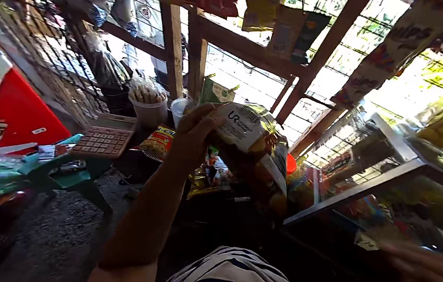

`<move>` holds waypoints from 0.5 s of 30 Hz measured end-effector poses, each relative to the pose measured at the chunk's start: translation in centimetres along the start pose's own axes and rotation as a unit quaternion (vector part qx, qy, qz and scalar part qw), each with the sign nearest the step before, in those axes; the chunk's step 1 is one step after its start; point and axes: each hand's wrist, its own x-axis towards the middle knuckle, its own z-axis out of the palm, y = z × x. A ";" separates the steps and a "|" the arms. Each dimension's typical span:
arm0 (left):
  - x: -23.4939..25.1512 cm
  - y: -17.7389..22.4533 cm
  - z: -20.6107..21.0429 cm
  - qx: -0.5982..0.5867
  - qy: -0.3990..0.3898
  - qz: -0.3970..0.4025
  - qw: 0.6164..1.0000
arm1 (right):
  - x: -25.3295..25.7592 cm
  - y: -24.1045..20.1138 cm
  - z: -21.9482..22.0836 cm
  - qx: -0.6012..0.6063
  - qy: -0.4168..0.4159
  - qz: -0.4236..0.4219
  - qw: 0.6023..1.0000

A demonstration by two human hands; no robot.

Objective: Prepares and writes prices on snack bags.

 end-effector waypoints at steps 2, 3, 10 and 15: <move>-1.5 1.8 -1.6 -0.006 0.016 0.035 0.999 | -1.9 3.0 5.8 0.160 -0.033 0.098 0.982; -2.3 2.3 -2.6 0.009 0.020 0.051 0.998 | -2.6 3.7 8.7 0.239 -0.018 0.128 0.962; -6.6 2.3 -7.7 -0.023 -0.050 -0.022 0.998 | -4.1 5.8 17.9 0.444 -0.022 0.368 0.817; -8.3 2.7 -9.5 -0.029 -0.048 -0.068 0.996 | -2.7 2.9 22.0 0.629 -0.086 0.394 0.665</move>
